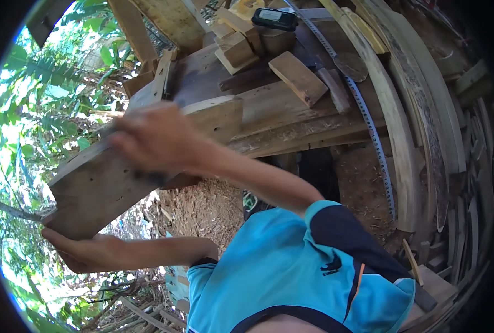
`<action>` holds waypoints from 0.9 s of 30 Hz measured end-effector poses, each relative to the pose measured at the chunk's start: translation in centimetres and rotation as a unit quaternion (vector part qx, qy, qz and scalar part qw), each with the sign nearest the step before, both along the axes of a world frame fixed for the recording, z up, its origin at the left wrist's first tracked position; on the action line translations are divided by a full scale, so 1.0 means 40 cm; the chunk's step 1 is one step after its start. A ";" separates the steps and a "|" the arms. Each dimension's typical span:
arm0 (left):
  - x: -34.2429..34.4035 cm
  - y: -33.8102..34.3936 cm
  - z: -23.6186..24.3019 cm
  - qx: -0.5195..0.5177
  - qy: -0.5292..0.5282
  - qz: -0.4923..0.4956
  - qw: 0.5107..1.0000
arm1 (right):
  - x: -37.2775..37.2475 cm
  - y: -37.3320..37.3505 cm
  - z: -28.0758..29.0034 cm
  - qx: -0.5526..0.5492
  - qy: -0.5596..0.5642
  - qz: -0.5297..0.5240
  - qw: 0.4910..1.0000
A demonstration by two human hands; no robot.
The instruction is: The person uses a chisel and mallet to carve a wooden plank, then smooths the surface with sandpaper. They repeatedly align and adjust the plank on the workbench while continuing to chisel and sand.
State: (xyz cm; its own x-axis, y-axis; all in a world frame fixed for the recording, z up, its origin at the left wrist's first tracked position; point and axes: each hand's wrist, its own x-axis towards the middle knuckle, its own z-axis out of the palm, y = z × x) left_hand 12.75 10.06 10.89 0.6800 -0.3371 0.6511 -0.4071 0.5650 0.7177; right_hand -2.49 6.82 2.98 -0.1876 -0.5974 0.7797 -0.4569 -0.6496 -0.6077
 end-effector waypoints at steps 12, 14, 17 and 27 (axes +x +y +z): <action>0.135 -0.138 -0.105 -0.001 -0.016 -0.313 0.949 | -0.089 -0.019 -0.222 0.069 -0.087 -0.094 0.989; 0.082 -0.095 -0.076 0.015 -0.089 -0.323 0.942 | -0.014 0.012 -0.136 0.042 -0.010 -0.044 0.998; -0.012 -0.040 -0.035 0.007 -0.197 -0.346 0.917 | 0.043 0.071 0.057 -0.080 -0.071 0.068 0.992; 0.150 -0.045 -0.109 0.145 -0.239 -0.066 0.958 | -0.126 -0.090 -0.265 0.132 0.173 0.116 0.969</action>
State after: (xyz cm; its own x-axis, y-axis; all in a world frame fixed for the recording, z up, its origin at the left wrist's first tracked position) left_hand 18.74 8.28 6.55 0.2669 -0.6135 0.7432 -0.6661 0.4399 0.6023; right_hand -7.53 3.24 -7.63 0.2201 -0.7791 0.5870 -0.5232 -0.6022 -0.6030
